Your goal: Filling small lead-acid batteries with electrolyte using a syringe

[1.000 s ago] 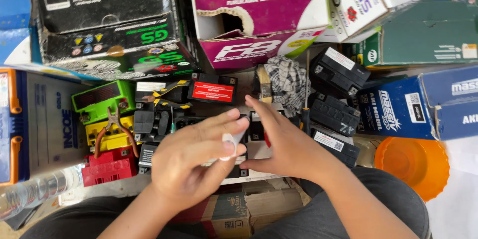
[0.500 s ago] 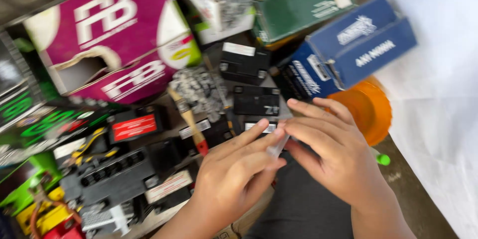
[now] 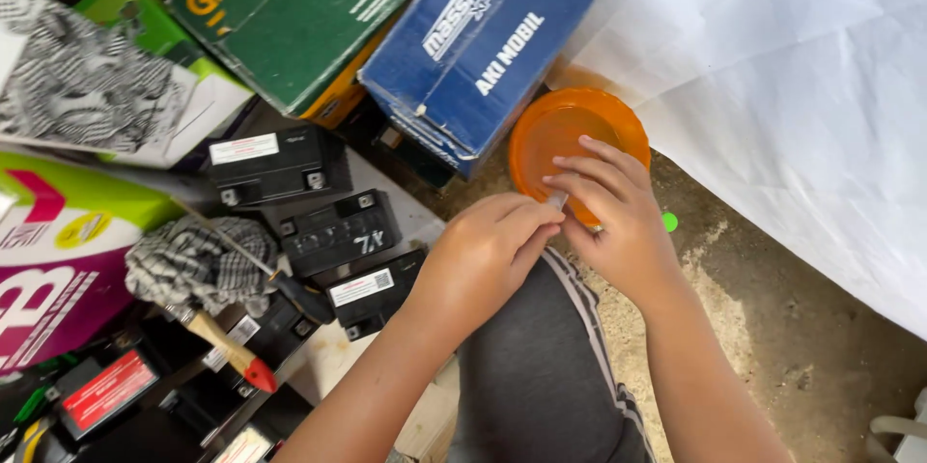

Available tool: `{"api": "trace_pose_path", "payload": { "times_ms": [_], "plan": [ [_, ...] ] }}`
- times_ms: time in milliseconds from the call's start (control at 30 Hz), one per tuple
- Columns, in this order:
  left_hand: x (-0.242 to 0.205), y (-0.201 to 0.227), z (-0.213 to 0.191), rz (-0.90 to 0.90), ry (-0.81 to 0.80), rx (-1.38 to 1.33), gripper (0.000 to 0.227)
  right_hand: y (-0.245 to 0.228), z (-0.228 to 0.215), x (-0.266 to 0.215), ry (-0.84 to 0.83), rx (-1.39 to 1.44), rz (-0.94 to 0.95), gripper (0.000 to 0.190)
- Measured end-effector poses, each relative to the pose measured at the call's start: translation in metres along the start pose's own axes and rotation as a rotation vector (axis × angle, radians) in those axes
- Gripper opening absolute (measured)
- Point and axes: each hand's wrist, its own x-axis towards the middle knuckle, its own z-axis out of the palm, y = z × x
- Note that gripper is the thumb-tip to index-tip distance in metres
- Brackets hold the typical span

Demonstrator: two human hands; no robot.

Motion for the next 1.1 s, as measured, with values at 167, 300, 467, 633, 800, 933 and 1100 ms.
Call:
{"api": "trace_pose_path", "payload": {
  "times_ms": [167,300,467,633,800,933,1100],
  "plan": [
    [0.018,-0.043,0.041,-0.003,-0.116,0.081,0.015,0.039,0.019,-0.022,0.010,0.004,0.094,0.039],
    [0.023,-0.076,0.067,-0.098,-0.266,0.170,0.009,0.076,0.039,-0.042,-0.032,0.001,0.186,0.032],
    [0.026,-0.100,0.093,-0.166,-0.357,0.241,0.007,0.110,0.064,-0.059,-0.036,0.008,0.200,0.033],
    [0.030,-0.113,0.111,-0.251,-0.424,0.284,0.007,0.129,0.075,-0.064,-0.045,-0.015,0.190,0.034],
    [0.042,-0.116,0.112,-0.370,-0.645,0.292,0.022,0.142,0.087,-0.068,-0.129,-0.177,0.214,0.034],
    [0.040,-0.125,0.118,-0.421,-0.693,0.265,0.029,0.146,0.098,-0.068,-0.178,-0.235,0.246,0.036],
    [0.049,-0.119,0.111,-0.487,-0.769,0.225,0.039,0.142,0.107,-0.065,-0.238,-0.293,0.354,0.032]
  ]
}}
